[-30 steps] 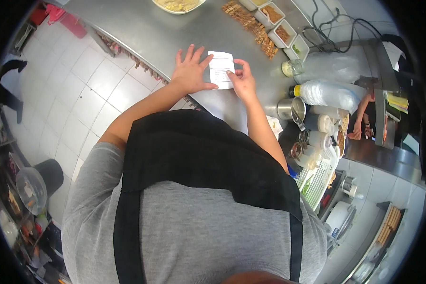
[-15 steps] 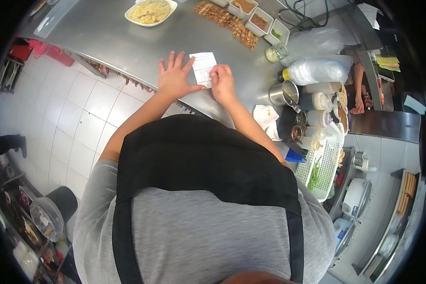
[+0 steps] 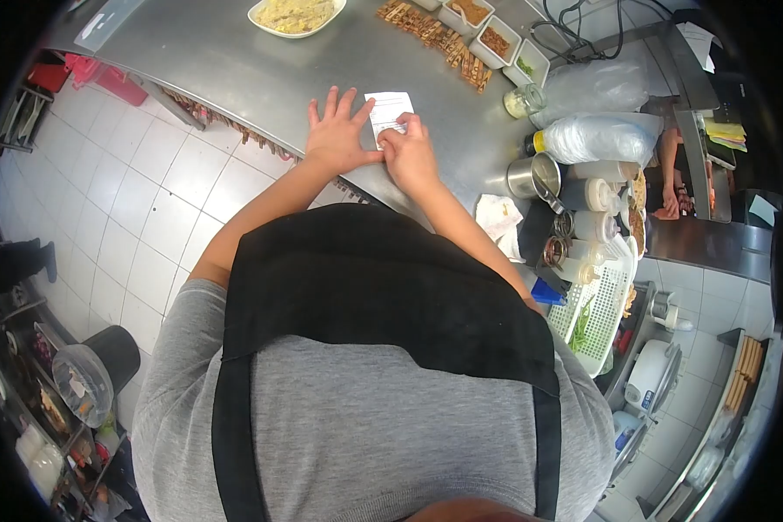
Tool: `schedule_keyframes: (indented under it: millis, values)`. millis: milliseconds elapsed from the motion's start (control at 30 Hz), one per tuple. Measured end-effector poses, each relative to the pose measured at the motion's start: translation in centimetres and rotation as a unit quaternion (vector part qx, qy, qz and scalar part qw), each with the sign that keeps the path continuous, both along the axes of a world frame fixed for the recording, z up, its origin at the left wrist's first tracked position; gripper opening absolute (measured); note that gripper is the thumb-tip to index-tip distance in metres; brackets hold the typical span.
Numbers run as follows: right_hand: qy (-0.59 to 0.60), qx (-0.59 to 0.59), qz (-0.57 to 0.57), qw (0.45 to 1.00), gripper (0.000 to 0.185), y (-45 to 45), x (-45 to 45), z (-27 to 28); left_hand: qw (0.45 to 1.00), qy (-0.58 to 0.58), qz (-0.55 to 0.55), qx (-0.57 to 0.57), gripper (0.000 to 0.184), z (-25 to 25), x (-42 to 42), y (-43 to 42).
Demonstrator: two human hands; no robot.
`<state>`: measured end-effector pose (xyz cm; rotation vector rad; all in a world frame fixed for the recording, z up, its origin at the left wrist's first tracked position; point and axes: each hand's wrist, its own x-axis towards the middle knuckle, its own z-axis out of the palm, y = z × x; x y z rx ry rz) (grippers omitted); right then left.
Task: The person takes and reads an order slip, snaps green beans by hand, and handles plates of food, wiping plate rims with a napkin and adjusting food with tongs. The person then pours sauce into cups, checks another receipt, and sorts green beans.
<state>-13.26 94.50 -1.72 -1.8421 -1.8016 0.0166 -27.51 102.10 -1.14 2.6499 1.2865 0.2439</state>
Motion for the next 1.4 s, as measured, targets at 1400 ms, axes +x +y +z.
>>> schedule_keyframes:
  millis: [1400]
  values:
    - [0.218, 0.502, -0.107, 0.830, 0.037, 1.0, 29.7, 60.8, 0.993, -0.111, -0.028, 0.017, 0.067, 7.0, 2.6, -0.3]
